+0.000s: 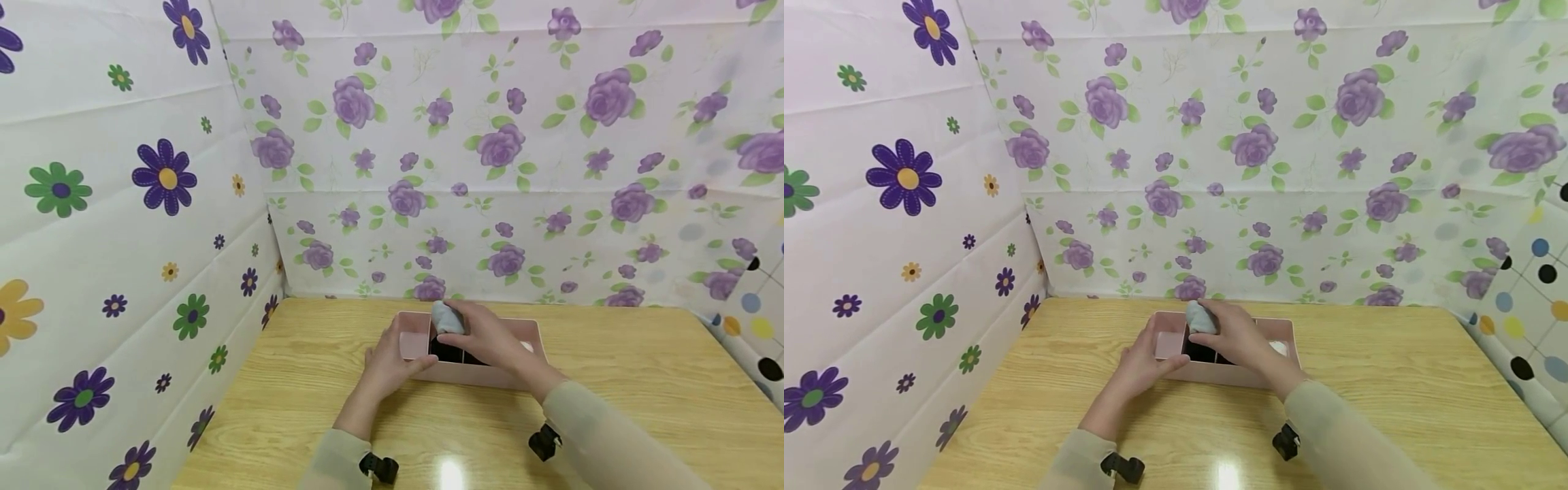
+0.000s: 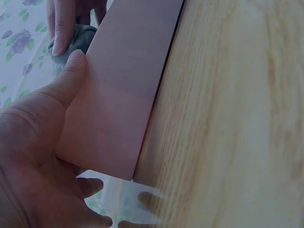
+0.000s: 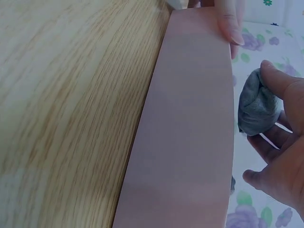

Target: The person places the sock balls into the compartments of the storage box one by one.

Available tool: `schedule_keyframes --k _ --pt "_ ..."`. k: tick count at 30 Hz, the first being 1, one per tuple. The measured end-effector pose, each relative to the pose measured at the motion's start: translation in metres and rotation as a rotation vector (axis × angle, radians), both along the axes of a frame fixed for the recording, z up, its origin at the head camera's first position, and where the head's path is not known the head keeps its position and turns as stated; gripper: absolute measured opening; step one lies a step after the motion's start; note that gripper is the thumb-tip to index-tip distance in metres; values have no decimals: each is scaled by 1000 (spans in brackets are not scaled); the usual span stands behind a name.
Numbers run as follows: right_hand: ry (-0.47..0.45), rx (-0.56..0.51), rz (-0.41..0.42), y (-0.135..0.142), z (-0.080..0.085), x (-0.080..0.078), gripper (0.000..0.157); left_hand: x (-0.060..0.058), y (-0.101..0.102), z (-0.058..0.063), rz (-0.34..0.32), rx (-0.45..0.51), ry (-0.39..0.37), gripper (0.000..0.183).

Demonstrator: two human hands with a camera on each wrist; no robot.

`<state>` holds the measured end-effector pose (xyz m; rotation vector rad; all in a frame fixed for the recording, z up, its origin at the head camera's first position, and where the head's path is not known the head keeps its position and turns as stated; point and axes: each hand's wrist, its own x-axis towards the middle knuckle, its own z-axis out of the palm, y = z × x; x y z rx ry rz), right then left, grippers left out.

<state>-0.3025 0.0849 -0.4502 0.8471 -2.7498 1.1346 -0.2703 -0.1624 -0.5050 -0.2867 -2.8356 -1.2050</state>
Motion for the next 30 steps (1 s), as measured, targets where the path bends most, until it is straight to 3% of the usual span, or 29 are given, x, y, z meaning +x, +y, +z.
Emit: schedule_keyframes --k 17,30 --pt "-22 37 -6 -34 -4 -12 80 2 0 3 -12 30 -17 118" --pt "-37 17 31 -34 -9 -10 86 3 -2 3 -19 34 -18 122"
